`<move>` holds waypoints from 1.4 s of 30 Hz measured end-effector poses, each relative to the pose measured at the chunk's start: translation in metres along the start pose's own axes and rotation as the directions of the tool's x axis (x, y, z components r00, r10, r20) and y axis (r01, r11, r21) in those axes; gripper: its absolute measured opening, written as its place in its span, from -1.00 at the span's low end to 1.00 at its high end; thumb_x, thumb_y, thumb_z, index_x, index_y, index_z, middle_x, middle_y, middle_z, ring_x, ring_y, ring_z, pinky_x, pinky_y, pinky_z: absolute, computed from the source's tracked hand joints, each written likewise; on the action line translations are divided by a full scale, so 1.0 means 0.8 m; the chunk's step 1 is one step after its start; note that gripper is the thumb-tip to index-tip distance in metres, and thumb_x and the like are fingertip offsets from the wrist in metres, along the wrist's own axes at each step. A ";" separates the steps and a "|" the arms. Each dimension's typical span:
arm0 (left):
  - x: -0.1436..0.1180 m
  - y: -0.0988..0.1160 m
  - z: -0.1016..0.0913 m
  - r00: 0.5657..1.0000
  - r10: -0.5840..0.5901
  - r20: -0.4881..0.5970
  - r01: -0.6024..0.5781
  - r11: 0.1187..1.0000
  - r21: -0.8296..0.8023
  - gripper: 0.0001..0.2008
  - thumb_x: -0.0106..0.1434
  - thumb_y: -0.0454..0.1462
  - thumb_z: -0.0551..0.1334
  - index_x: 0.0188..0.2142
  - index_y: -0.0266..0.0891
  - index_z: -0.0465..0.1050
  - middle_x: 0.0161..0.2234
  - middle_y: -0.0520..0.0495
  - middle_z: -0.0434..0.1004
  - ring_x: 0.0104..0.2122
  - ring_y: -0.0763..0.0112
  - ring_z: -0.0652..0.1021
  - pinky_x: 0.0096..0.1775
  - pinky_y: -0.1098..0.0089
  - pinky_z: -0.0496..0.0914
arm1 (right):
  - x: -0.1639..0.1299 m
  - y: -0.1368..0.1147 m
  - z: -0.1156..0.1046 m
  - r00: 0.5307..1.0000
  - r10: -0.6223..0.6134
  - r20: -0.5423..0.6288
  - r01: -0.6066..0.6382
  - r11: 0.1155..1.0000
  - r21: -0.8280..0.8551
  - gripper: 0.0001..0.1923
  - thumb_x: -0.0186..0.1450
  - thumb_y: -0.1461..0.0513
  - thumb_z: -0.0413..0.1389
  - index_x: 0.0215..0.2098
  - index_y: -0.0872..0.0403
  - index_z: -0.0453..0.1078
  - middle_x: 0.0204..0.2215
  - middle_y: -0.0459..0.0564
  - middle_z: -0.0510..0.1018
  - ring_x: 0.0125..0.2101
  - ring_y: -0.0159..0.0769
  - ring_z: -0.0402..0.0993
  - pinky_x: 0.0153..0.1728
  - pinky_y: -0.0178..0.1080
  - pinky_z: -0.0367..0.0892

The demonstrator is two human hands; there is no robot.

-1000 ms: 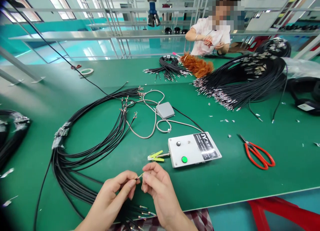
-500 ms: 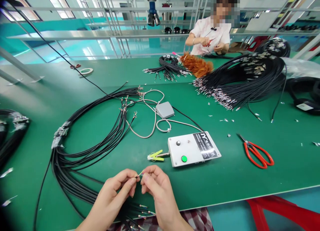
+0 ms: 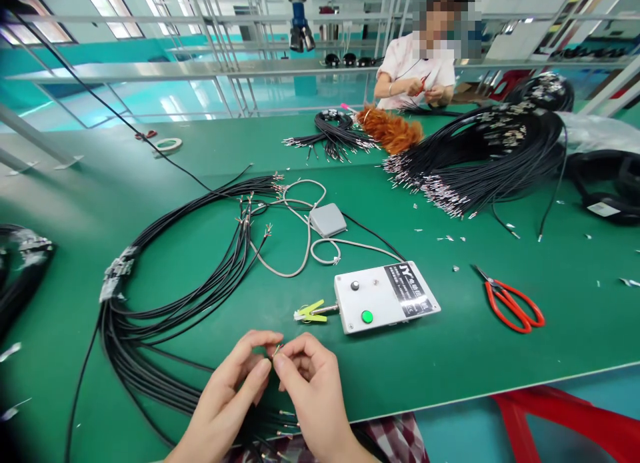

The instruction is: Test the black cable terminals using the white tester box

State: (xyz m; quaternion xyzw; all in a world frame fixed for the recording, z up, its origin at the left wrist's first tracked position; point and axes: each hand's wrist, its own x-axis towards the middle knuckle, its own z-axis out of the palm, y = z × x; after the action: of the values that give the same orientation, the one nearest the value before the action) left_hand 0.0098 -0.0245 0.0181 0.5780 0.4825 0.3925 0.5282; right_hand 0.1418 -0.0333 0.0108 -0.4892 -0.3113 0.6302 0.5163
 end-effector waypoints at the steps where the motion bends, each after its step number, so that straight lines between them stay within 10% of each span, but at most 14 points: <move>1: 0.001 0.002 0.003 1.000 0.028 -0.001 -0.028 1.000 0.000 -0.80 0.32 -0.20 0.20 -0.08 -0.11 0.50 -0.19 -0.09 0.46 -0.19 0.27 0.52 -0.18 0.38 0.43 | -0.001 -0.001 0.000 1.000 -0.017 0.004 0.017 1.000 -0.018 -0.64 0.11 0.00 0.31 -0.49 0.12 0.39 -0.55 -0.15 0.41 -0.56 -0.48 0.27 -0.50 -0.39 0.23; 8: 0.007 0.001 0.017 0.987 -0.034 -0.155 -0.003 0.973 -0.232 -0.91 0.25 -0.24 0.27 -0.35 -0.22 0.50 -0.29 0.01 0.36 -0.62 0.59 0.42 -0.56 0.51 0.38 | -0.002 -0.001 -0.005 0.991 -0.129 0.047 0.133 0.986 -0.097 -0.71 0.27 0.11 0.19 -0.52 0.08 0.30 -0.54 -0.19 0.35 -0.55 -0.44 0.37 -0.45 -0.35 0.29; 15: 0.001 -0.004 0.011 0.967 0.184 -0.178 -0.152 0.971 0.183 -0.88 0.29 -0.32 0.20 -0.36 -0.18 0.50 -0.39 -0.01 0.50 -0.39 0.39 0.53 -0.35 0.47 0.44 | -0.006 0.001 -0.027 0.950 -0.295 0.102 0.308 0.836 -0.454 -0.83 0.37 0.22 0.07 -0.40 0.03 0.35 -0.40 -0.10 0.41 -0.35 -0.35 0.40 -0.29 -0.30 0.30; 18: 0.005 -0.002 0.007 0.979 0.019 -0.203 0.004 0.994 0.112 -0.89 0.27 -0.25 0.22 -0.37 -0.19 0.49 -0.46 0.02 0.51 -0.47 0.42 0.51 -0.44 0.51 0.40 | -0.009 -0.008 -0.039 0.890 -0.414 0.193 0.435 0.639 -0.635 -0.88 0.41 0.27 0.00 -0.27 0.02 0.36 -0.32 -0.05 0.48 -0.28 -0.30 0.43 -0.23 -0.26 0.29; 22: 0.011 0.001 0.004 0.986 -0.086 -0.146 0.092 0.995 0.040 -0.86 0.25 -0.21 0.24 -0.38 -0.23 0.47 -0.50 0.03 0.50 -0.50 0.42 0.48 -0.48 0.51 0.37 | -0.007 -0.025 -0.038 0.754 -0.504 0.422 0.550 0.133 -0.824 -0.76 0.37 0.30 0.06 0.01 0.10 0.33 -0.13 0.08 0.54 -0.16 -0.13 0.44 -0.17 -0.15 0.21; 26: 0.012 0.000 0.002 1.000 -0.012 -0.017 0.014 0.992 0.129 -0.83 0.30 -0.24 0.17 -0.40 -0.22 0.44 -0.48 0.01 0.49 -0.48 0.40 0.50 -0.41 0.48 0.40 | 0.004 -0.037 -0.029 0.709 -0.342 0.617 0.602 -0.162 -0.782 -0.88 0.36 0.28 0.11 -0.35 0.10 0.42 -0.46 -0.03 0.54 -0.45 -0.21 0.40 -0.39 -0.16 0.08; 31: 0.014 0.000 0.000 0.968 0.242 0.065 -0.249 0.905 0.344 -0.82 0.35 -0.34 0.11 -0.36 -0.19 0.45 -0.41 -0.02 0.48 -0.40 0.38 0.50 -0.30 0.44 0.40 | 0.016 -0.054 -0.046 0.645 -0.307 0.700 0.656 -0.248 -0.713 -0.75 0.40 0.26 0.07 -0.46 0.06 0.38 -0.51 -0.11 0.51 -0.46 -0.28 0.36 -0.39 -0.17 0.02; 36: 0.033 0.000 -0.001 0.991 0.130 -0.028 -0.116 0.947 0.299 -0.83 0.33 -0.28 0.14 -0.38 -0.20 0.45 -0.45 0.00 0.50 -0.45 0.38 0.51 -0.38 0.45 0.37 | 0.041 -0.069 -0.058 0.675 -0.420 0.606 0.486 -0.364 -0.794 -0.89 0.28 0.32 0.22 -0.21 0.11 0.44 -0.21 0.00 0.59 -0.17 -0.16 0.40 -0.19 -0.14 0.07; 42: 0.060 -0.002 0.002 0.996 0.052 -0.070 -0.037 0.978 0.204 -0.85 0.27 -0.25 0.18 -0.41 -0.22 0.46 -0.48 0.02 0.51 -0.49 0.40 0.49 -0.44 0.47 0.35 | 0.066 -0.068 -0.060 0.738 -0.299 0.605 0.447 -0.455 -0.770 -0.88 0.27 0.40 0.19 -0.37 0.06 0.45 -0.43 -0.08 0.56 -0.31 -0.24 0.39 -0.13 -0.13 0.07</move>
State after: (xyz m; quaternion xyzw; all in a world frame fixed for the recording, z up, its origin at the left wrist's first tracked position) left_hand 0.0219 0.0222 0.0136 0.6244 0.5263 0.3744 0.4393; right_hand 0.2065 0.0265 0.0285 -0.5121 -0.8496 -0.0752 0.1011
